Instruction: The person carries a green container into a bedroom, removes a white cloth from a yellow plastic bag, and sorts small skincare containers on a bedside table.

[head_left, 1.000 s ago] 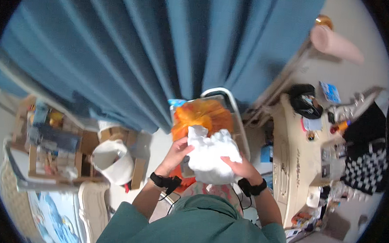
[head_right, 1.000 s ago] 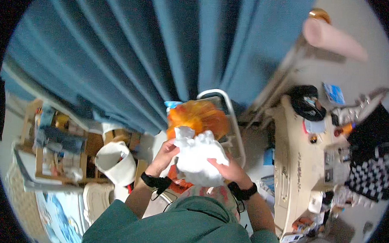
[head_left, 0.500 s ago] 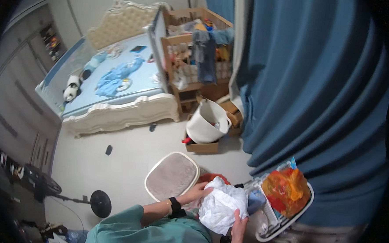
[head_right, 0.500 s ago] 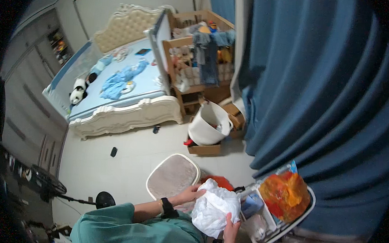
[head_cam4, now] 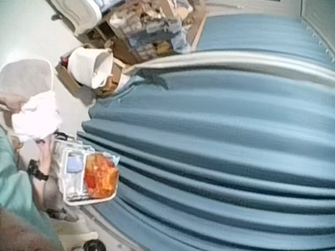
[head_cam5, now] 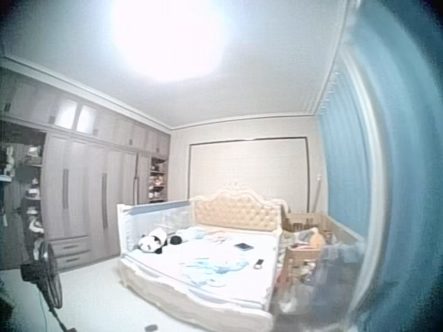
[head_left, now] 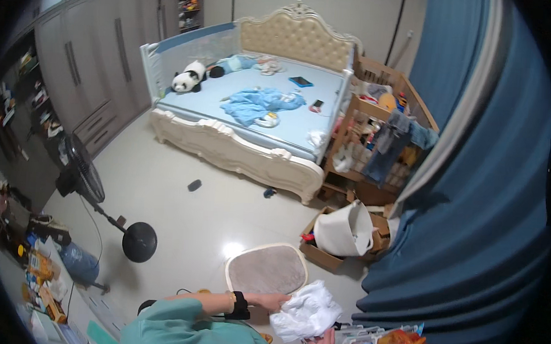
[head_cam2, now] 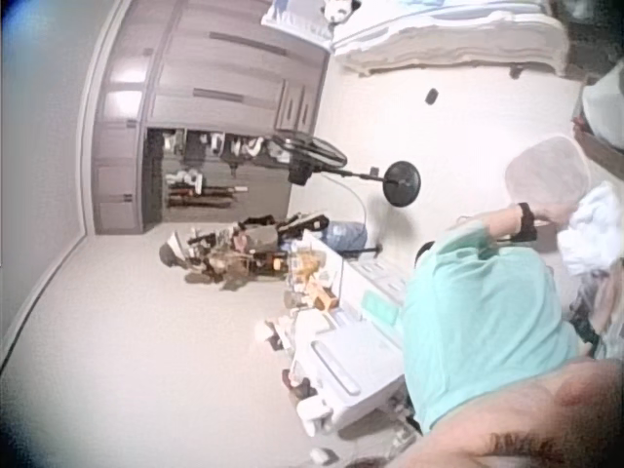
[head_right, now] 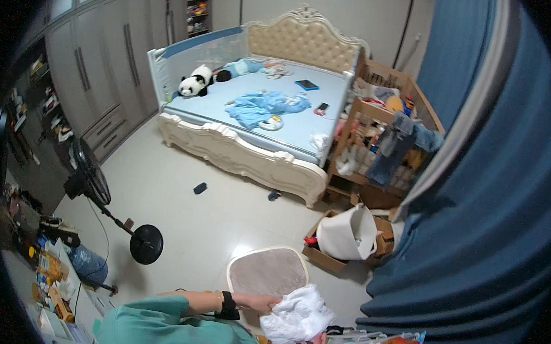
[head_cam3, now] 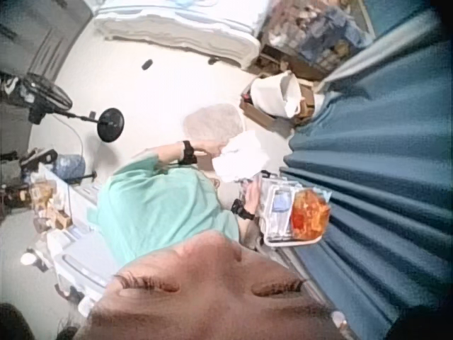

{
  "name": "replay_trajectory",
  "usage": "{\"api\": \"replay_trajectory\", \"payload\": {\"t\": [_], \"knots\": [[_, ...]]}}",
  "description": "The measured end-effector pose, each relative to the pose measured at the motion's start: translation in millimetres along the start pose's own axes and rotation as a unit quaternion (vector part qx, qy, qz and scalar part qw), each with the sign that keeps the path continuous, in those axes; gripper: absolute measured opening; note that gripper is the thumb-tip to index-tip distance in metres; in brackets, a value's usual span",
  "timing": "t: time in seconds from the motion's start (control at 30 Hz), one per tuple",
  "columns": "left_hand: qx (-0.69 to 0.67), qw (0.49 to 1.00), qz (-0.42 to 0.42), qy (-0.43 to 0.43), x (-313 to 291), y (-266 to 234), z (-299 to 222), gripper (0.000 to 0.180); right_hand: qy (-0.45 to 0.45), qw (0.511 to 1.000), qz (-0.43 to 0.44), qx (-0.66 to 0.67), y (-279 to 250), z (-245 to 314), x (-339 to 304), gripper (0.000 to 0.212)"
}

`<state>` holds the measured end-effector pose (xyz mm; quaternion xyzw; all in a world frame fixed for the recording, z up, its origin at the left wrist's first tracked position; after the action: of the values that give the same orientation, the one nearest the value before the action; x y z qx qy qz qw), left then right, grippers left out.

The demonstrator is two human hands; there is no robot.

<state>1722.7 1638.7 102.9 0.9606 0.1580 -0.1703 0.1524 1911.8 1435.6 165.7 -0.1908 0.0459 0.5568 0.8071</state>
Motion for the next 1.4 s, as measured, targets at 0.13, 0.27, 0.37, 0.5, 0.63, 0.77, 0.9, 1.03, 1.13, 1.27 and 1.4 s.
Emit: {"api": "replay_trajectory", "payload": {"t": [0.13,0.27,0.37,0.5,0.63,0.77,0.9,1.03,1.13,1.27,1.4], "knots": [[-0.056,0.998,-0.006,0.003,-75.1,-50.8,-38.6,0.045,0.156,0.966,0.207,0.010,28.7,-18.8,57.2,0.045],[-0.579,0.813,0.000,0.051,-95.0,-145.7,9.8,0.051,0.070,0.952,0.103,0.278,130.6,15.7,146.3,0.039],[-0.514,0.857,-0.045,0.007,-127.9,-203.0,-5.8,0.053,0.044,0.966,0.082,0.239,218.2,90.4,183.4,0.038],[-0.458,0.849,-0.199,0.173,-180.3,-313.1,-11.9,0.052,0.015,0.976,0.083,0.201,314.7,145.7,241.3,0.043],[-0.424,0.847,-0.227,0.225,-255.1,-391.0,-62.9,0.060,0.010,0.978,0.097,0.184,379.3,207.7,287.2,0.038],[-0.418,0.839,-0.268,0.222,-308.3,-435.8,-51.0,0.058,0.047,0.973,0.187,0.124,440.2,223.1,322.9,0.046],[-0.245,0.912,-0.278,0.177,-345.3,-450.4,-55.1,0.057,0.019,0.932,0.325,0.158,480.2,223.2,360.6,0.063],[-0.342,0.851,-0.320,0.236,-357.2,-470.6,-59.4,0.060,-0.003,0.921,0.389,0.004,546.3,251.1,375.5,0.046],[-0.505,0.787,-0.323,0.147,-341.7,-494.5,-35.3,0.054,0.012,0.924,0.377,0.062,570.6,286.2,389.1,0.043],[-0.270,0.821,-0.475,0.166,-316.2,-540.1,0.0,0.046,-0.032,0.926,0.373,-0.056,590.1,300.5,443.1,0.040],[-0.171,0.811,-0.540,0.143,-311.4,-613.3,-19.0,0.047,0.034,0.940,0.337,-0.041,619.7,267.5,521.4,0.042]]}}
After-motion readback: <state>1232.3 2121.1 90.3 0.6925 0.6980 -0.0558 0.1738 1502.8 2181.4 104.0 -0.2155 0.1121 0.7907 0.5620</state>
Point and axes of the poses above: each hand's wrist, its own x-axis towards the middle knuckle, its own y-axis out of the palm, z = x × y, the point moved 1 cm from there along x, towards the middle knuckle, and after that the axes turned 10 degrees about -x, right-handed, at the moved point
